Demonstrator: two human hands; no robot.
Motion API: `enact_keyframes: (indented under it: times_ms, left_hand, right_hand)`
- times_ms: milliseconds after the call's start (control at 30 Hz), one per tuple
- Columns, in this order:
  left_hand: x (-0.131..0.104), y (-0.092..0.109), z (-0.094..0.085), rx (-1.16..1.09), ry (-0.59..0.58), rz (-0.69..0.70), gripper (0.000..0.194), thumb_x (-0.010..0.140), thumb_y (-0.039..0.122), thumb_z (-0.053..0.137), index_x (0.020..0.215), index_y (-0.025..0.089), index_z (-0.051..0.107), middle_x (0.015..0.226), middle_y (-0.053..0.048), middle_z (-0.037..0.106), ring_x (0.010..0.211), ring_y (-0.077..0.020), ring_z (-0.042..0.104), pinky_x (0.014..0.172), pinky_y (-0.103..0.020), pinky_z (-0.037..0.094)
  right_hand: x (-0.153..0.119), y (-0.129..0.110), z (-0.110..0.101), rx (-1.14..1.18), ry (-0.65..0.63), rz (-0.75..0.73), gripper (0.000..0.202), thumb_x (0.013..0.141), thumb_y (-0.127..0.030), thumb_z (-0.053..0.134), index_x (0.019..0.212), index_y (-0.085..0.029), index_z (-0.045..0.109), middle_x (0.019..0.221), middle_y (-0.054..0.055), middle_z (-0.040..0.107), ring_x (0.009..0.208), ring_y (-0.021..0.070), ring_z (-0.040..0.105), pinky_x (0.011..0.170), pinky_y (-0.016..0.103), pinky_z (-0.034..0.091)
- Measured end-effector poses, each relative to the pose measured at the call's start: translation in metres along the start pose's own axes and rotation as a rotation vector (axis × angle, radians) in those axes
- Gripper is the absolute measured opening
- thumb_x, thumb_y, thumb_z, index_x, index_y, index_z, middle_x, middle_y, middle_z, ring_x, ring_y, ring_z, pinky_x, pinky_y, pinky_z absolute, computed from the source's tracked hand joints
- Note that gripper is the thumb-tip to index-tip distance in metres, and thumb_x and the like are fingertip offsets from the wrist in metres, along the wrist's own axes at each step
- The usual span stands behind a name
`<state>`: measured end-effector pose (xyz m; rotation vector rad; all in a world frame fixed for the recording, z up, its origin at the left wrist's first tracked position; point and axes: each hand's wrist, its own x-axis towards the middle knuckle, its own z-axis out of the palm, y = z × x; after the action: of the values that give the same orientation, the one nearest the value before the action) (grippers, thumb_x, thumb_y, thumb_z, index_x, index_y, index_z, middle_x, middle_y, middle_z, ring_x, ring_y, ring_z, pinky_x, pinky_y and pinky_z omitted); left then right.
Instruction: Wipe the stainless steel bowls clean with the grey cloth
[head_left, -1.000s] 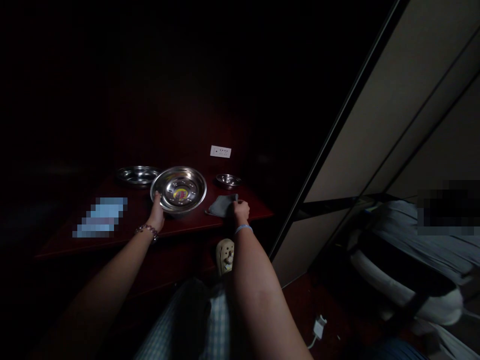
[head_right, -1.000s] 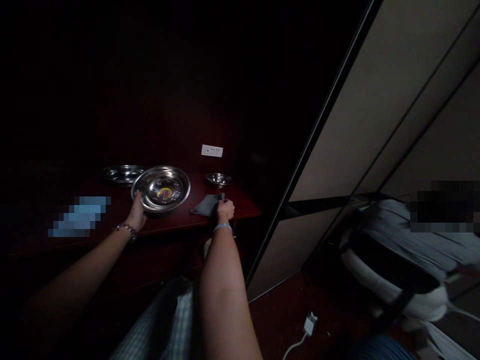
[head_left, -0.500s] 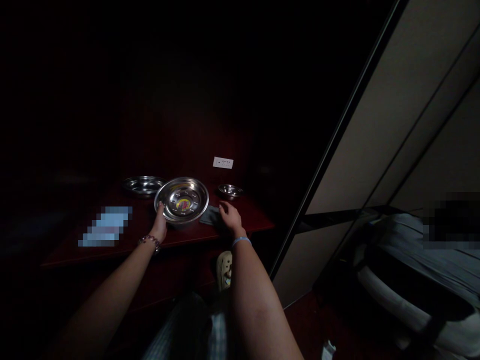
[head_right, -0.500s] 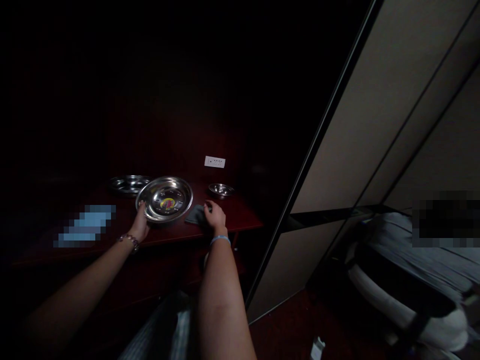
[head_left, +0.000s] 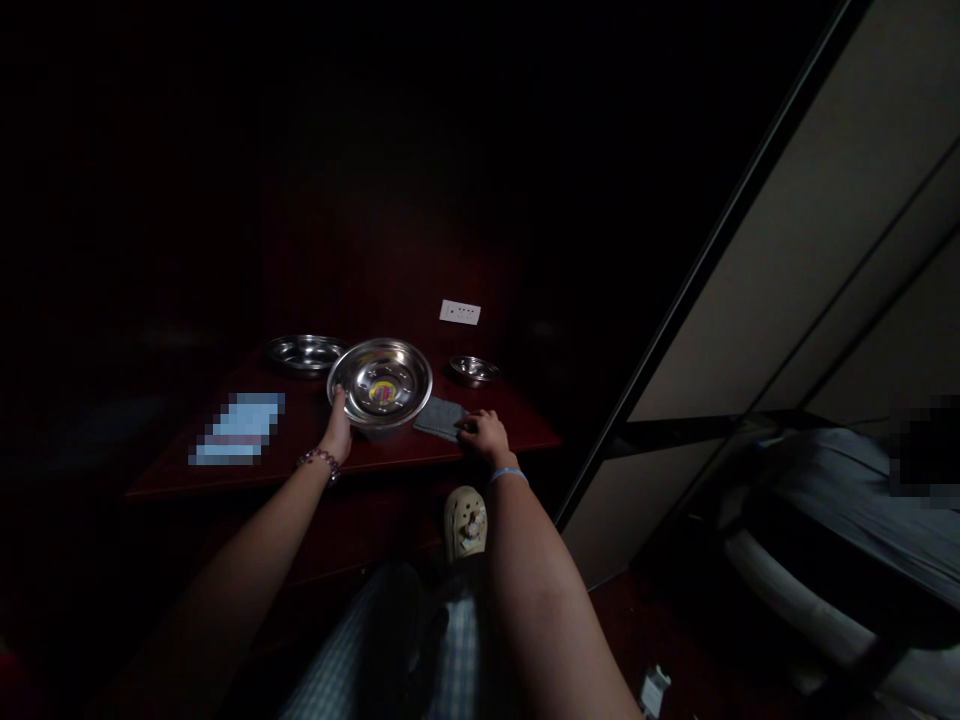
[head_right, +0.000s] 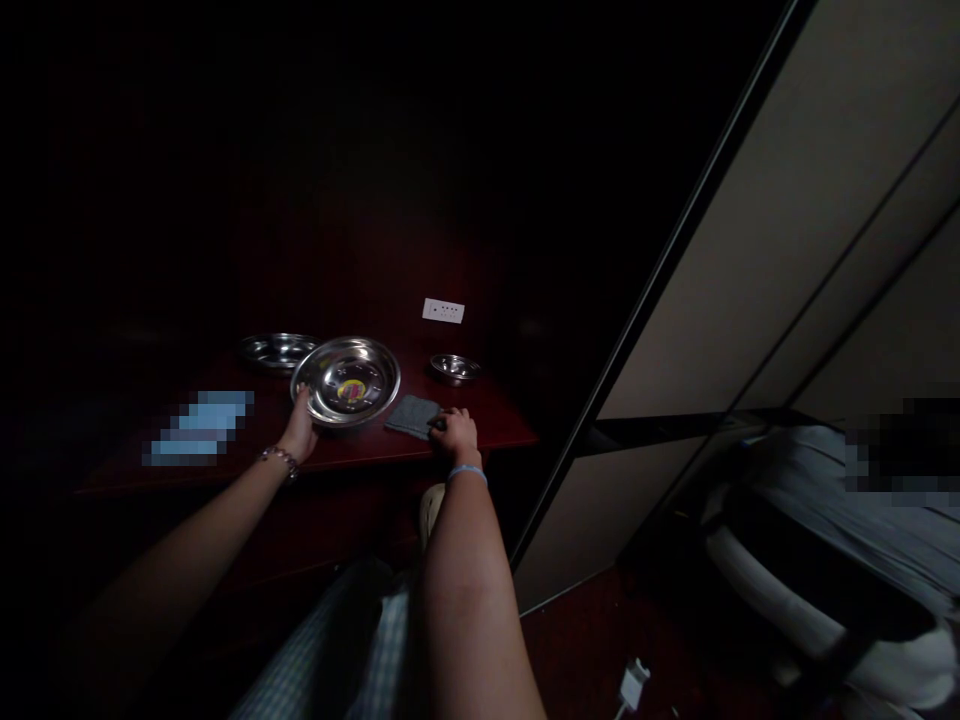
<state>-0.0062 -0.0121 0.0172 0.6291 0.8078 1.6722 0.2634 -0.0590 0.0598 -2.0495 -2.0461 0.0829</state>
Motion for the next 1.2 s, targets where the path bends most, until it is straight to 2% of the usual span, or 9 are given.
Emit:
enact_keyframes:
  times_ms: [167,300,567,700,867,1000,1100,1200]
  left_hand:
    - [-0.001,0.001,0.000,-0.005,-0.028,0.009,0.059,0.116,0.052,0.042,0.154,0.016,0.069,0.164,-0.014,0.066,0.161,-0.0247,0.053,0.137,-0.041,0.034]
    - [-0.003,0.003,0.001,0.004,-0.017,0.000,0.060,0.118,0.050,0.038,0.159,0.016,0.065,0.165,-0.013,0.065,0.162,-0.0222,0.052,0.137,-0.038,0.033]
    - [-0.007,0.006,0.003,0.021,-0.017,-0.016,0.060,0.118,0.050,0.037,0.159,0.018,0.066,0.164,-0.015,0.066,0.160,-0.0243,0.054,0.136,-0.039,0.035]
    - [-0.007,0.007,0.004,0.030,0.010,-0.004,0.059,0.117,0.048,0.039,0.162,0.019,0.063,0.167,-0.014,0.063,0.161,-0.0233,0.053,0.136,-0.039,0.034]
    - [-0.005,0.005,0.002,0.036,0.004,-0.007,0.059,0.117,0.051,0.039,0.161,0.020,0.065,0.164,-0.012,0.066,0.160,-0.0228,0.055,0.136,-0.039,0.035]
    - [-0.004,0.004,0.001,0.031,-0.005,-0.002,0.059,0.117,0.051,0.040,0.160,0.019,0.065,0.163,-0.014,0.067,0.159,-0.0231,0.056,0.136,-0.039,0.035]
    - [-0.005,0.004,0.002,0.028,-0.021,0.006,0.061,0.117,0.052,0.038,0.160,0.017,0.065,0.165,-0.015,0.064,0.161,-0.0233,0.053,0.136,-0.039,0.034]
    - [-0.006,0.004,0.002,0.025,-0.019,0.002,0.061,0.117,0.053,0.038,0.158,0.018,0.066,0.164,-0.016,0.065,0.160,-0.0249,0.054,0.135,-0.041,0.036]
  right_hand:
    - [0.001,-0.001,0.002,0.028,-0.032,-0.018,0.034,0.104,-0.034,0.073,0.137,-0.033,0.083,0.148,0.005,0.075,0.142,0.0274,0.058,0.119,0.034,0.046]
    - [0.000,0.001,0.004,0.078,-0.052,-0.037,0.038,0.103,-0.031,0.073,0.141,-0.031,0.081,0.150,0.003,0.075,0.142,0.0257,0.061,0.120,0.032,0.046]
    - [-0.001,-0.003,0.001,0.050,-0.056,0.007,0.045,0.101,-0.027,0.073,0.145,-0.033,0.078,0.147,0.004,0.076,0.138,0.0242,0.066,0.119,0.030,0.047]
    - [-0.001,-0.007,-0.002,0.031,0.004,0.035,0.039,0.105,-0.026,0.066,0.141,-0.032,0.080,0.146,0.006,0.075,0.136,0.0248,0.065,0.115,0.031,0.049]
    - [0.000,-0.014,-0.010,-0.010,0.146,-0.016,0.038,0.109,-0.024,0.057,0.141,-0.028,0.076,0.147,0.007,0.073,0.139,0.0254,0.059,0.115,0.032,0.049]
    - [0.000,-0.019,-0.016,-0.054,0.199,-0.033,0.035,0.110,-0.024,0.053,0.136,-0.023,0.077,0.144,0.010,0.074,0.138,0.0267,0.058,0.116,0.033,0.047]
    - [-0.002,-0.022,-0.017,-0.058,0.174,-0.018,0.035,0.111,-0.028,0.051,0.131,-0.021,0.080,0.141,0.012,0.077,0.138,0.0277,0.061,0.116,0.033,0.047]
    - [-0.003,-0.023,-0.015,-0.015,0.088,0.063,0.038,0.112,-0.036,0.052,0.126,-0.021,0.084,0.135,0.014,0.079,0.132,0.0289,0.067,0.112,0.034,0.050]
